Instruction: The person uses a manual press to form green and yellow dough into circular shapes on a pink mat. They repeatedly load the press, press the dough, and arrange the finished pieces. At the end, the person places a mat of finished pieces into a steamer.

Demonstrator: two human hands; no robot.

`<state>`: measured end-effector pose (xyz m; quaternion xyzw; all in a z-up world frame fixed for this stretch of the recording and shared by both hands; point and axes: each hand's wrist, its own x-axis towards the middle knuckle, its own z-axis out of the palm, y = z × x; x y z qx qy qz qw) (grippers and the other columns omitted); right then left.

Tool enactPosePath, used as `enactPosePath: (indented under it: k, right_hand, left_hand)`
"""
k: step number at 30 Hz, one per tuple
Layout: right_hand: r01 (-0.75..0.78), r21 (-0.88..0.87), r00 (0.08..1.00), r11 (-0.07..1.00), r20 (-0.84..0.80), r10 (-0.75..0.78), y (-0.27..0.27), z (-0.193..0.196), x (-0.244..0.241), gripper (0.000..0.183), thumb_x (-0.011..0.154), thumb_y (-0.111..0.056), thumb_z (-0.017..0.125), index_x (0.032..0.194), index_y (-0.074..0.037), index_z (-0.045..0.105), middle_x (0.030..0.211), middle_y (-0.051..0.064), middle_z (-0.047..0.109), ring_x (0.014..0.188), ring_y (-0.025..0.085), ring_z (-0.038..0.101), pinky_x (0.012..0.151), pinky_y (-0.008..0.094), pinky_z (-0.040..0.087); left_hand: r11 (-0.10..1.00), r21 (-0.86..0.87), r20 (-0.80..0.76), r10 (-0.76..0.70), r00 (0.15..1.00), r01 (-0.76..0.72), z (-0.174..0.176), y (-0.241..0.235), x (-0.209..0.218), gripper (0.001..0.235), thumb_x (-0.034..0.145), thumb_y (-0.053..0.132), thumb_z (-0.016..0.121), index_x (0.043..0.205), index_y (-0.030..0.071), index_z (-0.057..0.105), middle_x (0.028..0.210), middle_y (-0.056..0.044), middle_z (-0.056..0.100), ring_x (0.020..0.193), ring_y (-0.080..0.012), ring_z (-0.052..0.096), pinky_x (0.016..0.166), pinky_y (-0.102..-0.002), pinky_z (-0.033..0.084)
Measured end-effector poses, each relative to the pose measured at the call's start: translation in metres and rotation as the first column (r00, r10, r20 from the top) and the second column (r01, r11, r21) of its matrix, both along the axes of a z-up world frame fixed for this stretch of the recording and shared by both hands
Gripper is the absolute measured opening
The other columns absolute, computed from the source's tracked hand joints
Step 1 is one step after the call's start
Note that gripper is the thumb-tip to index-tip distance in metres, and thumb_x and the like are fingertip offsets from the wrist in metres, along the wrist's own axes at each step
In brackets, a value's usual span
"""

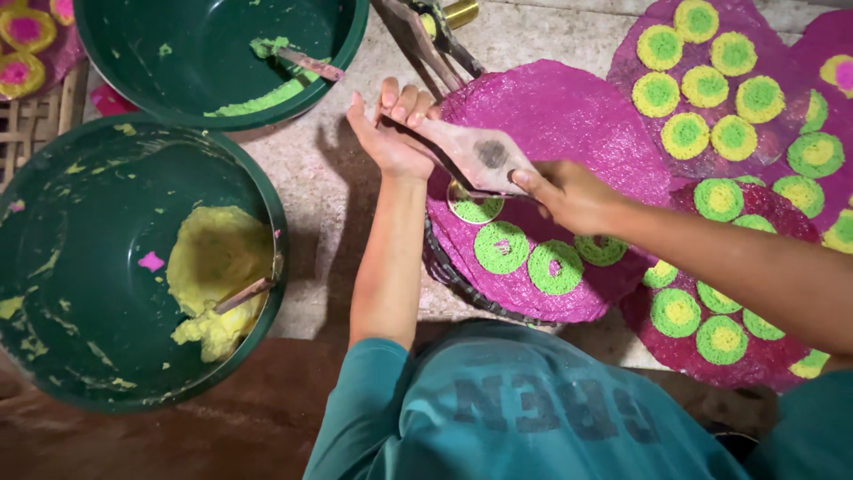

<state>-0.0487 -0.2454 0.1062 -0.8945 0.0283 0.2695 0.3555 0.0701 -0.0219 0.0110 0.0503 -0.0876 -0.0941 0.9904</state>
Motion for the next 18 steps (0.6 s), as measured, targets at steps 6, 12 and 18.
enactPosePath:
  k: [6,12,18]
  right_hand:
    - [0.015,-0.065,0.982,0.998,-0.189,-0.027,-0.007,-0.001,-0.009,0.069,0.103,-0.059,0.037,0.117,-0.001,0.071,0.065,0.008,0.060,0.059,0.021,0.061,0.058,0.040,0.052]
    - [0.010,-0.186,0.997,0.983,-0.076,-0.025,-0.065,0.011,-0.011,0.070,0.098,-0.064,0.035,0.132,-0.009,0.063,0.069,0.008,0.060,0.066,0.020,0.062,0.061,0.039,0.054]
    - [0.326,0.292,0.930,0.899,0.071,-0.360,-0.122,-0.012,-0.056,0.080,0.100,-0.074,0.028,0.100,0.000,0.060,0.075,0.006,0.059,0.065,0.018,0.054,0.059,0.037,0.047]
  left_hand:
    - [0.999,-0.044,-0.136,0.003,0.991,-0.009,-0.024,-0.011,-0.019,0.041,0.099,0.055,0.046,0.081,0.018,0.045,0.068,0.005,0.040,0.066,-0.0141,0.042,0.072,-0.036,0.042]
    - [0.966,0.227,-0.065,-0.112,0.992,0.124,-0.031,-0.039,-0.021,0.051,0.097,0.054,0.047,0.104,0.006,0.063,0.101,-0.011,0.065,0.101,-0.0272,0.060,0.099,-0.045,0.047]
    - [0.084,0.918,0.382,-0.438,0.814,-0.387,-0.012,0.008,-0.058,0.079,0.087,0.030,0.077,0.153,0.008,0.041,0.154,-0.017,0.047,0.142,-0.0358,0.043,0.118,-0.047,0.034]
